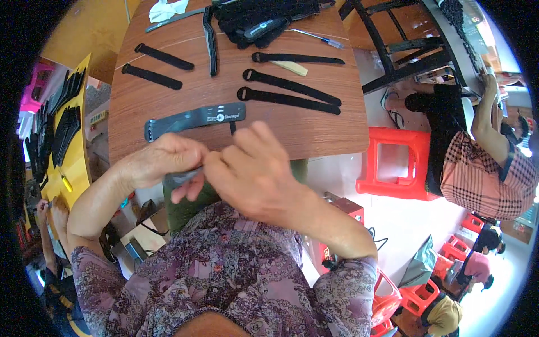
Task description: The recorder is aligning and stacking several black fabric or plastic straps on a workbench.
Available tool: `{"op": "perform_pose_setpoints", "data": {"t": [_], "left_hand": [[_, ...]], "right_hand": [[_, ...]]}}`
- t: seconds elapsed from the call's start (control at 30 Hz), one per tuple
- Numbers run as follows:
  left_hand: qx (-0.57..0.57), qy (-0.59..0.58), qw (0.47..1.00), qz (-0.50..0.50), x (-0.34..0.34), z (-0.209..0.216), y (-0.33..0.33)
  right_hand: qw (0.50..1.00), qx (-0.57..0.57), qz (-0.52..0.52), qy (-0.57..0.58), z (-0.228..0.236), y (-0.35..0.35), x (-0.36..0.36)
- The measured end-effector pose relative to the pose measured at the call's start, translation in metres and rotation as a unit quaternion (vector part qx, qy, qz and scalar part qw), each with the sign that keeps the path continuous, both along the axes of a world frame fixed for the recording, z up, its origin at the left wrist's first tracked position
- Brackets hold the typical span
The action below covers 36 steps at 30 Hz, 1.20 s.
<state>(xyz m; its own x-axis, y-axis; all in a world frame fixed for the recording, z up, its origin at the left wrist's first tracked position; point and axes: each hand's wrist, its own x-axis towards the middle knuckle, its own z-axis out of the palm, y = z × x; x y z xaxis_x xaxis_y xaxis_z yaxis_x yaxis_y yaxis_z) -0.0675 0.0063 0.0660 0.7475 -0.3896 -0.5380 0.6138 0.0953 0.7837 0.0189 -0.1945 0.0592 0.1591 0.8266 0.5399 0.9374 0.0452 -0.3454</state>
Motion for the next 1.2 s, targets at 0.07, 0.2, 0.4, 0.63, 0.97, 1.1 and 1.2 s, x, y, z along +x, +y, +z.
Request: {"op": "perform_pose_setpoints", "data": {"t": [0.07, 0.2, 0.4, 0.63, 0.97, 1.1, 1.2], "left_hand": [[0.031, 0.015, 0.999, -0.026, -0.003, 0.004, 0.008], [0.027, 0.038, 0.998, -0.039, -0.011, 0.011, 0.026], [0.041, 0.055, 0.998, 0.014, -0.018, 0.011, 0.032], [-0.077, 0.093, 0.985, 0.121, -0.020, 0.018, 0.035], [0.168, -0.095, 0.961, 0.198, 0.012, 0.012, 0.139], [0.293, -0.159, 0.895, 0.296, 0.075, 0.000, 0.203], [0.314, -0.180, 0.867, 0.343, 0.124, -0.025, 0.227]], "right_hand": [[0.992, 0.028, -0.022, -0.118, 0.001, -0.014, 0.014], [0.980, 0.068, -0.047, -0.180, -0.006, -0.037, 0.030], [0.977, 0.061, -0.077, -0.188, 0.010, -0.043, 0.038], [0.976, 0.046, -0.083, -0.194, 0.008, -0.035, 0.043], [0.966, 0.118, -0.090, -0.209, -0.006, 0.040, 0.074], [0.961, 0.158, -0.064, -0.218, -0.014, 0.102, 0.085], [0.959, 0.135, -0.083, -0.234, -0.031, 0.137, 0.098]]}}
